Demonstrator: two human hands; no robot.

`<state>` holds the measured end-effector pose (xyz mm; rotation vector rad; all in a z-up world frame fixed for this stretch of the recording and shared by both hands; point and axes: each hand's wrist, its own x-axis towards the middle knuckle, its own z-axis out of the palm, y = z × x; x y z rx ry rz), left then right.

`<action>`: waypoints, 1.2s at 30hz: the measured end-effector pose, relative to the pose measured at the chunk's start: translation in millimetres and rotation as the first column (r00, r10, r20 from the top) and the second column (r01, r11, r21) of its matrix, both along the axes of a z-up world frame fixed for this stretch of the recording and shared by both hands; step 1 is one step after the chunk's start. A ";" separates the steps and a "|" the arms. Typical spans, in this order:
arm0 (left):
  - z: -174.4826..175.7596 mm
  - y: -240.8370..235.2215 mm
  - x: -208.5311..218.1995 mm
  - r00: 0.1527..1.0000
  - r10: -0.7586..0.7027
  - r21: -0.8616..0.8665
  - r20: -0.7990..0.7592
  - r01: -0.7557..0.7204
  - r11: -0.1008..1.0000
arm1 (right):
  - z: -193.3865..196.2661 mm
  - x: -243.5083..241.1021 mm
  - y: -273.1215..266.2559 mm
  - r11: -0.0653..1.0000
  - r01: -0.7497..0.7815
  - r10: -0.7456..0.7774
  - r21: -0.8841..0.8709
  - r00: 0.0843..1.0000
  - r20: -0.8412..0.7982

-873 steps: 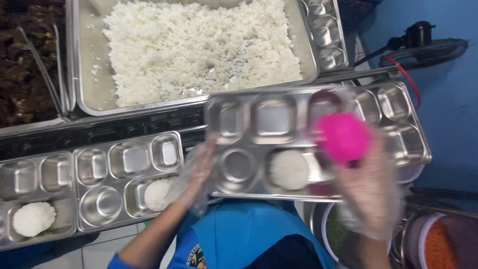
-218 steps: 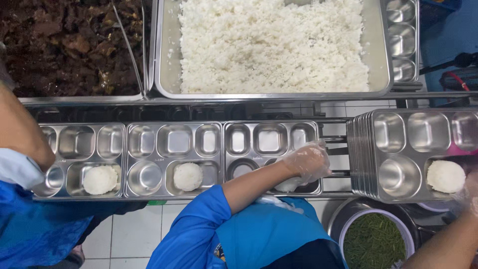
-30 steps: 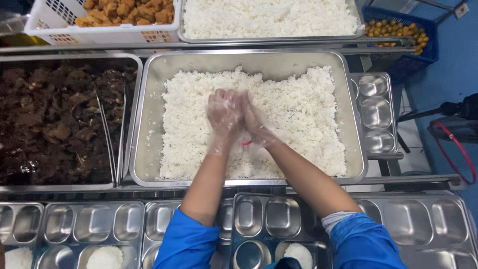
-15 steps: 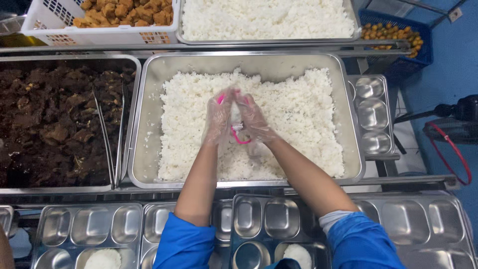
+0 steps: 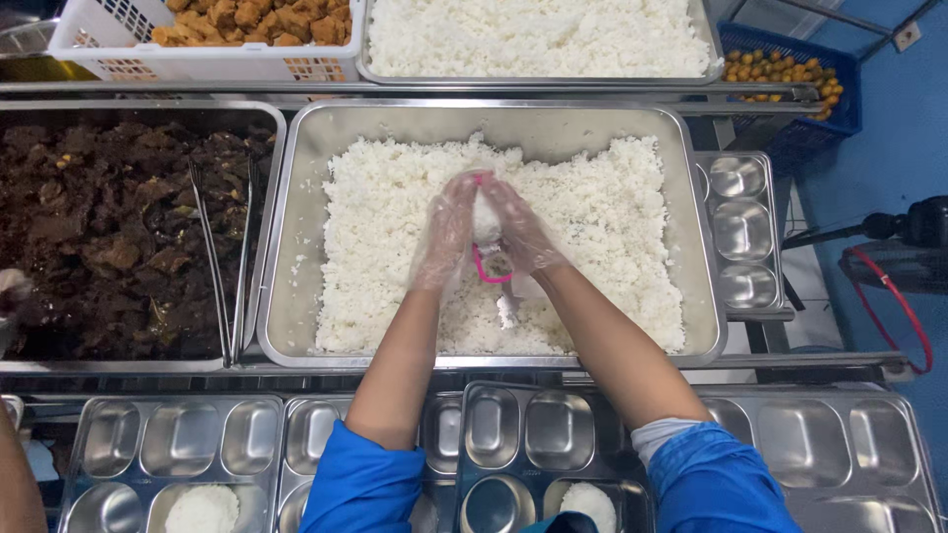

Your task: The person scoops white rice from a large metal tray using a pink plastic scoop and places it into the compartments of stainless steel divided trays. The person repeatedly fills the scoop, transfers the rice, and arranges the filled trays in a stack.

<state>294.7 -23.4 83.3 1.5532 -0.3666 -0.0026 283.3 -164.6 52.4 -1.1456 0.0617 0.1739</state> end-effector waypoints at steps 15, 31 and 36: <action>-23.5 20.6 28.2 0.730 0.522 0.116 -0.440 -0.531 0.840 | -47.8 5.6 10.5 0.826 -0.078 0.165 -0.558 0.981 0.107; -113.1 37.0 63.1 0.981 0.175 -0.208 -0.081 -0.188 0.960 | -48.7 -36.0 -38.5 0.985 -0.174 0.157 -0.024 0.936 -0.315; -31.7 38.9 -21.0 0.957 0.096 0.096 0.272 -0.126 0.987 | 44.6 -159.8 -115.6 0.859 0.202 0.006 0.470 0.914 -0.405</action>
